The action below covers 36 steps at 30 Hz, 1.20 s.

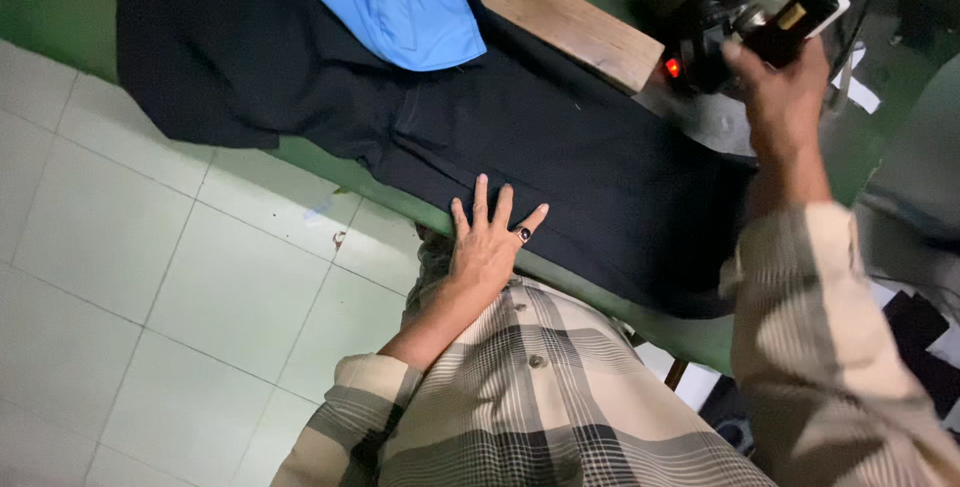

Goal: The person irons a pair of black pants, using a wooden block to press the fabric and shears to trim a thread.

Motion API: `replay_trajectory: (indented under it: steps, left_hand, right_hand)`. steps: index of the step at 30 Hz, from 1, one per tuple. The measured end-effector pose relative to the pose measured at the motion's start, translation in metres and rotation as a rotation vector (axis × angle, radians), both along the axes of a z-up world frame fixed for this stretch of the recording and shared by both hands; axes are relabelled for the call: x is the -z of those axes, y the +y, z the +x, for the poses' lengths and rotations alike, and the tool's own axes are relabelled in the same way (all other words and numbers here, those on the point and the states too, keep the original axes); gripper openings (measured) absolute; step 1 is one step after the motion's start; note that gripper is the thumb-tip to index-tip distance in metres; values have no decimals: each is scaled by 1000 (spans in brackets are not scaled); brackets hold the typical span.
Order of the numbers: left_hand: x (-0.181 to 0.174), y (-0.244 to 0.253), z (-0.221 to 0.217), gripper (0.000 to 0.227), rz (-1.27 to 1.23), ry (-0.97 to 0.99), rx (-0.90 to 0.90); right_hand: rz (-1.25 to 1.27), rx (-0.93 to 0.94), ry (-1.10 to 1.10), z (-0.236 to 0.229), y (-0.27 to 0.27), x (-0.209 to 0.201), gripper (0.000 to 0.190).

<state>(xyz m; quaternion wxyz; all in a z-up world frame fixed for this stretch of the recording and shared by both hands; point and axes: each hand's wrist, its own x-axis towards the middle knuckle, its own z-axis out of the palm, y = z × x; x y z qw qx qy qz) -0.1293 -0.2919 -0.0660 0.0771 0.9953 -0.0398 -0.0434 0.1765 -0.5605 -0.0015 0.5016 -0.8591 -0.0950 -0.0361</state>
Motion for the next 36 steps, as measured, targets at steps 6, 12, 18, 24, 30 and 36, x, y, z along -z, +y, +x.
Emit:
replay_trajectory:
  steps: [6, 12, 18, 24, 30, 36]
  left_hand:
    - [-4, 3, 0, 77, -69, 76, 3]
    - [-3, 11, -5, 82, -108, 190, 25]
    - [1, 42, -3, 54, -183, -111, -89]
    - [19, 68, -5, 57, -277, -81, -115]
    - [25, 97, 15, 45, -98, -183, -67]
    - [-12, 161, 87, 51, 10, -85, 166]
  right_hand:
    - [164, -130, 215, 0, 30, -82, 17]
    - [-412, -178, 226, -91, 17, -153, 30]
    - [-903, -320, 675, -170, 94, -144, 56]
    - [-1044, -481, 711, -186, 143, -135, 63]
    - [-1063, -528, 594, -181, 164, -114, 61]
    - [-1040, -566, 478, -175, 191, -100, 60]
